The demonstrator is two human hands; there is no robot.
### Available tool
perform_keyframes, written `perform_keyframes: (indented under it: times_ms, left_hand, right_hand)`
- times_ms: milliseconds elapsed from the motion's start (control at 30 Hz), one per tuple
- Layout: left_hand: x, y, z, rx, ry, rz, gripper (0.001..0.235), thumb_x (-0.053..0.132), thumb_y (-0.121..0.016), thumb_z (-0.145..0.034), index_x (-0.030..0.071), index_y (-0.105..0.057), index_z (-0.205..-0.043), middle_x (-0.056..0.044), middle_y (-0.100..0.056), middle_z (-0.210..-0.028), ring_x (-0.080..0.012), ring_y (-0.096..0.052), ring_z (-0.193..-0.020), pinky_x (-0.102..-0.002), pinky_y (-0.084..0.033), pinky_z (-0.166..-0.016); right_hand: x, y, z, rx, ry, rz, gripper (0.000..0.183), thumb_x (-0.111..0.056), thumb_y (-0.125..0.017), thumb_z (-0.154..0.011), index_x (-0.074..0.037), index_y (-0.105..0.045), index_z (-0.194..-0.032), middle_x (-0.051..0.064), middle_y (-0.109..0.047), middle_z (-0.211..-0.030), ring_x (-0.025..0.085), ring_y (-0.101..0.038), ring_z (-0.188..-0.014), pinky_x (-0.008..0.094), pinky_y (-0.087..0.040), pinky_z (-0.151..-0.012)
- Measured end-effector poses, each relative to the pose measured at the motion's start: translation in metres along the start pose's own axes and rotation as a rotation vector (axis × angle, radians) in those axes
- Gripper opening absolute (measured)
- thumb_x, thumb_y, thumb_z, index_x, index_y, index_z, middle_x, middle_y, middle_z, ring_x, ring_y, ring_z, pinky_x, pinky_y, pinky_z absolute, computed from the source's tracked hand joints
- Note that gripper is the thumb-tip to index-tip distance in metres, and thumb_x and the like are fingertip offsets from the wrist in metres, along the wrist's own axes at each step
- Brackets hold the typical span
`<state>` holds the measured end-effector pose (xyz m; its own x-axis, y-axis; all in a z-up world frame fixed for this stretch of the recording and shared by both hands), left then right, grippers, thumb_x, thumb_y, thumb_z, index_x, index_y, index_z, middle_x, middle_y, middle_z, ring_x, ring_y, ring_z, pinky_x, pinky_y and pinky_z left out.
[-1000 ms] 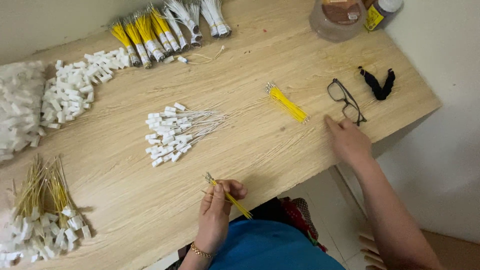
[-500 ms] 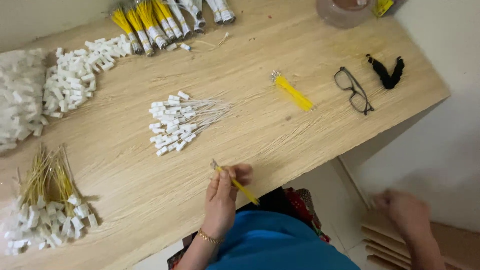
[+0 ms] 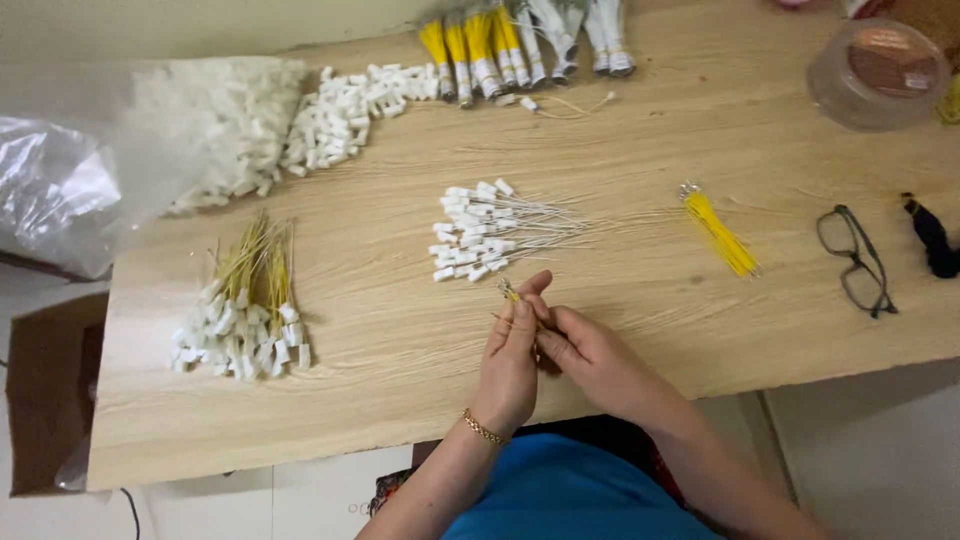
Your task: Assembling yellow wires into white plastic connectors on a wooden table
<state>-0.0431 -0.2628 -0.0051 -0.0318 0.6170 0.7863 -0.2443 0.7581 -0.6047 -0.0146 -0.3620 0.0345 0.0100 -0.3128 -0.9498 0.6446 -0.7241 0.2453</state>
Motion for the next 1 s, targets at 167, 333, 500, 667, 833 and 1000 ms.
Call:
perform_keyframes:
  times_ms: [167,333,500,667,833,1000]
  left_hand:
    - [-0.040,0.041,-0.013,-0.050,0.040,-0.143,0.030,0.033,-0.045,-0.102,0.005,-0.052,-0.110,-0.015,-0.051,-0.134,-0.0213,-0.057,-0.096,-0.031,-0.045,-0.077]
    - [0.026,0.030,-0.014,-0.134,-0.049,-0.261,0.064,0.044,-0.041,-0.098,0.000,-0.030,-0.144,-0.032,-0.040,-0.141,-0.0475,-0.035,-0.135,-0.060,-0.024,-0.112]
    - [0.040,0.028,-0.007,-0.249,-0.163,-0.535,0.050,0.035,-0.032,-0.103,0.001,-0.049,-0.136,-0.025,-0.053,-0.135,-0.0421,-0.040,-0.134,-0.054,-0.029,-0.112]
    - [0.031,0.046,0.005,-0.147,-0.168,-0.536,0.044,0.034,-0.036,-0.104,0.003,-0.061,-0.123,-0.021,-0.062,-0.123,-0.0359,-0.052,-0.126,-0.049,-0.037,-0.107]
    - [0.038,0.070,0.004,-0.102,-0.154,-0.564,0.045,0.033,-0.035,-0.104,0.004,-0.057,-0.130,-0.019,-0.060,-0.128,-0.0311,-0.052,-0.124,-0.043,-0.039,-0.105]
    - [0.023,0.055,0.006,-0.194,-0.094,-0.555,0.043,0.035,-0.042,-0.102,0.007,-0.058,-0.130,-0.017,-0.062,-0.123,-0.0305,-0.057,-0.118,-0.045,-0.044,-0.101]
  right_hand:
    - [0.084,-0.006,-0.021,0.039,-0.059,-0.287,0.010,-0.007,-0.049,-0.098,-0.003,-0.058,-0.095,0.002,-0.053,-0.062,0.009,-0.047,-0.048,0.022,-0.040,-0.045]
    - [0.051,0.008,-0.005,0.095,-0.125,-0.088,0.025,-0.006,-0.048,-0.096,-0.001,-0.067,-0.113,0.003,-0.061,-0.082,0.013,-0.053,-0.075,0.025,-0.048,-0.066]
    - [0.009,-0.009,-0.011,-0.175,-0.200,0.326,0.033,-0.018,-0.046,-0.097,-0.001,-0.063,-0.120,0.022,-0.069,-0.110,0.035,-0.066,-0.105,0.046,-0.051,-0.093]
    - [0.016,-0.015,-0.015,-0.156,-0.124,0.364,0.025,-0.011,-0.050,-0.091,-0.001,-0.067,-0.105,0.022,-0.071,-0.094,0.038,-0.068,-0.093,0.047,-0.053,-0.083]
    - [-0.008,-0.008,-0.023,-0.133,-0.115,0.578,0.019,-0.017,-0.051,-0.093,-0.006,-0.063,-0.083,0.012,-0.067,-0.072,0.029,-0.066,-0.073,0.037,-0.052,-0.068]
    - [0.023,-0.021,-0.034,-0.160,-0.160,0.521,0.019,-0.023,-0.057,-0.089,-0.010,-0.071,-0.096,0.014,-0.074,-0.086,0.034,-0.071,-0.086,0.043,-0.055,-0.075]
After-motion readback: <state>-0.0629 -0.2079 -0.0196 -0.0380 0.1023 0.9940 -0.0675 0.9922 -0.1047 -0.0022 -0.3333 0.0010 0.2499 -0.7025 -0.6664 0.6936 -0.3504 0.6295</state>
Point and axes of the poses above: each hand's wrist, its own z-axis away from the middle knuckle, its own y-axis out of the back of the hand, x = y × z, the point moved 3 cm from there along -z, towards the middle knuckle
